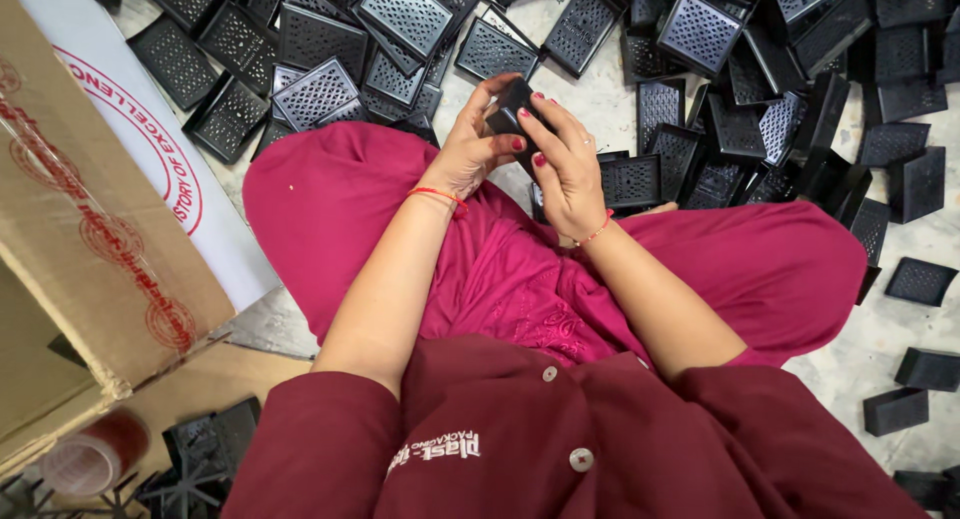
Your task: The person sits on the floor and repeatedly picks up two black plastic components, snaps them together, and places the assembled unit back into a pile. The task involves continuous manual assembly of identical parts without using any tools.
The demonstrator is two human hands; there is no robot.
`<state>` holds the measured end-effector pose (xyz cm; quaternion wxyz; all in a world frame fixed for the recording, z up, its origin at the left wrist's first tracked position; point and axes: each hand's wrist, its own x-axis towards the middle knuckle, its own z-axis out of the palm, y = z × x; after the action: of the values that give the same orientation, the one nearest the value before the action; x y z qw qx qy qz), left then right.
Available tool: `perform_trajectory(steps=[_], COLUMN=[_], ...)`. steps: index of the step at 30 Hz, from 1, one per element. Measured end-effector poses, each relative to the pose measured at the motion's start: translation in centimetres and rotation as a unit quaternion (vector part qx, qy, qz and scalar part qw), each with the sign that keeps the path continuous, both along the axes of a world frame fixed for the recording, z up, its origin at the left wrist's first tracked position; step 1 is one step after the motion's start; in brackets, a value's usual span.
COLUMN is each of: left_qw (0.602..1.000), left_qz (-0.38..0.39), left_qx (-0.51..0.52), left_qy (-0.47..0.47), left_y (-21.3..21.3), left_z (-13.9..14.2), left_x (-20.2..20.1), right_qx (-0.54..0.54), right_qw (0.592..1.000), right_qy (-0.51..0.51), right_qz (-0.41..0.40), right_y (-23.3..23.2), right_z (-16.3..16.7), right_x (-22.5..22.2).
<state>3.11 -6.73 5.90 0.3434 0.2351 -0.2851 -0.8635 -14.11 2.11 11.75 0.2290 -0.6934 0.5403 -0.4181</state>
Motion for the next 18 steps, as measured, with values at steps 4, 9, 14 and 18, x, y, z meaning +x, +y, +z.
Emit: perform_trajectory(steps=[4,9,14,18], left_qw=[1.0,1.0,0.997,0.985], left_qz=[-0.014,-0.019,0.019,0.068], left_qx=[-0.007,-0.015,0.034,0.07], left_qy=[-0.005,-0.015,0.064,0.142], left_y=[0.1,-0.1,-0.4,-0.7], left_z=[-0.5,-0.4,0.6,1.0], left_x=[0.0,0.3,0.1,0.2], right_qx=[0.017,0.022,-0.035,-0.072], right_qw=[1.0,0.996,0.994,0.996], right_qy=[-0.021,-0.049,-0.089,0.014], right_qz=[0.008,0.074,0.052,-0.045], right_y=[0.2,-0.1,-0.6,-0.9], right_z=[-0.4,-0.5,-0.6,-1.3], right_x=[0.3,0.3,-0.3,-0.4])
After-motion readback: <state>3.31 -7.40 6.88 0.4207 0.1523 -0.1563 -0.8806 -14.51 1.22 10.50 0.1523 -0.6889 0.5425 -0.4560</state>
